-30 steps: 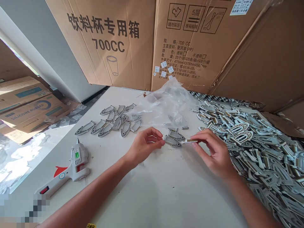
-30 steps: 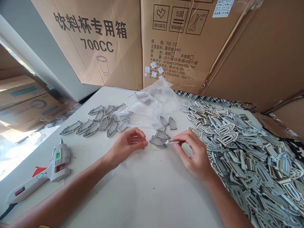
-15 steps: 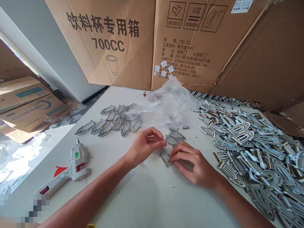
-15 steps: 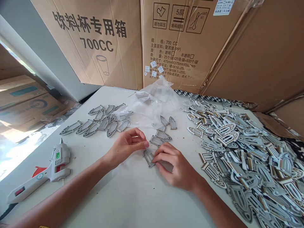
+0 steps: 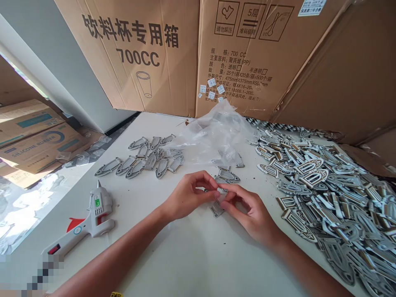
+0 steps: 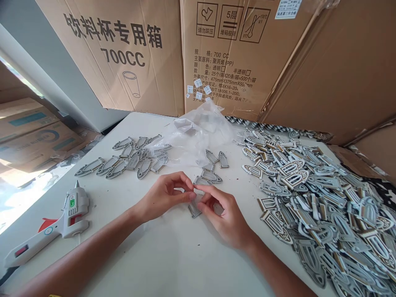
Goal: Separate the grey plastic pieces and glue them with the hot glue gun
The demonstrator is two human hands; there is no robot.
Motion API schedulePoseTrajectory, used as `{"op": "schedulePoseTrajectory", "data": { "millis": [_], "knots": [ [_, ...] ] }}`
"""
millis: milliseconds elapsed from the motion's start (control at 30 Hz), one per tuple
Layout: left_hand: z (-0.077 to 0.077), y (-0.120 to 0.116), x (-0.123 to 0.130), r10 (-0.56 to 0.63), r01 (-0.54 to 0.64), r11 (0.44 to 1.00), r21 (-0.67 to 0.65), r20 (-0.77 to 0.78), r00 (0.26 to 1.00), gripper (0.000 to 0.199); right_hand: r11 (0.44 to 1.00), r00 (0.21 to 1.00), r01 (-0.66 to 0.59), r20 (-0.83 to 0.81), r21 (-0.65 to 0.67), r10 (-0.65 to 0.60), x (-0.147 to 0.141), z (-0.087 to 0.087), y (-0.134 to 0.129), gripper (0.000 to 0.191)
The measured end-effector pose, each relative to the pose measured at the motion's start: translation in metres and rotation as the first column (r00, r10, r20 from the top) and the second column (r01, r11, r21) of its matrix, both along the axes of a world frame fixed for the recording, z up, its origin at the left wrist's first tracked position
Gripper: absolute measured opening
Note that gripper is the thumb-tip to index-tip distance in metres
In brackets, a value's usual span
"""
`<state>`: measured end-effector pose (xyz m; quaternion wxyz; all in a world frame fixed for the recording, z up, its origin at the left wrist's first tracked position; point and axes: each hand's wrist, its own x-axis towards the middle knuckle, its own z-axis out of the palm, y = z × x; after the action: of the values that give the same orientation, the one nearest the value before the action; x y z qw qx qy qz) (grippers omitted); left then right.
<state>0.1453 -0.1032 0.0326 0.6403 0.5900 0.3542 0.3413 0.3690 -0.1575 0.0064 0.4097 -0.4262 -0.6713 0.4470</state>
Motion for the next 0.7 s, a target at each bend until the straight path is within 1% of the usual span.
{"op": "schedulePoseTrajectory", "data": {
  "millis": [67, 133, 233, 367, 467, 567, 700],
  "knots": [
    [0.0005, 0.0029, -0.0009, 0.081, -0.081, 0.997, 0.0, 0.003, 0.997, 0.031, 0.999, 0.999, 0.002, 0.033, 0.046, -0.004, 0.0029, 0.0012, 0.0014, 0.027],
    [0.0011, 0.0051, -0.0018, 0.152, -0.151, 0.988, -0.025, 0.014, 0.988, 0.035, 0.997, 0.999, -0.001, 0.051, 0.075, -0.002, 0.0047, 0.0019, 0.0027, 0.018],
    [0.0018, 0.0059, -0.0022, 0.222, -0.22, 0.973, -0.072, 0.024, 0.975, 0.04, 0.994, 0.998, -0.005, 0.066, 0.106, -0.002, 0.0041, 0.0011, 0.0039, 0.013],
    [0.0019, 0.0046, -0.0011, 0.238, -0.236, 0.968, -0.08, 0.012, 0.971, 0.041, 0.982, 0.997, -0.014, 0.071, 0.189, 0.001, 0.0017, -0.0023, 0.0043, 0.018],
    [0.0019, 0.0038, -0.0004, 0.23, -0.228, 0.971, -0.076, 0.016, 0.973, 0.039, 0.982, 0.998, -0.011, 0.069, 0.187, -0.001, 0.0006, -0.0039, 0.0037, 0.019],
    [0.0021, 0.0038, -0.0005, 0.225, -0.223, 0.971, -0.08, 0.017, 0.974, 0.038, 0.985, 0.996, -0.016, 0.086, 0.171, 0.002, -0.0005, -0.0044, 0.0029, 0.015],
    [0.0018, 0.0043, -0.0005, 0.225, -0.223, 0.972, -0.074, 0.017, 0.974, 0.038, 0.975, 0.994, -0.042, 0.11, 0.219, 0.018, -0.0022, -0.0059, 0.0028, 0.016]
  ]
}}
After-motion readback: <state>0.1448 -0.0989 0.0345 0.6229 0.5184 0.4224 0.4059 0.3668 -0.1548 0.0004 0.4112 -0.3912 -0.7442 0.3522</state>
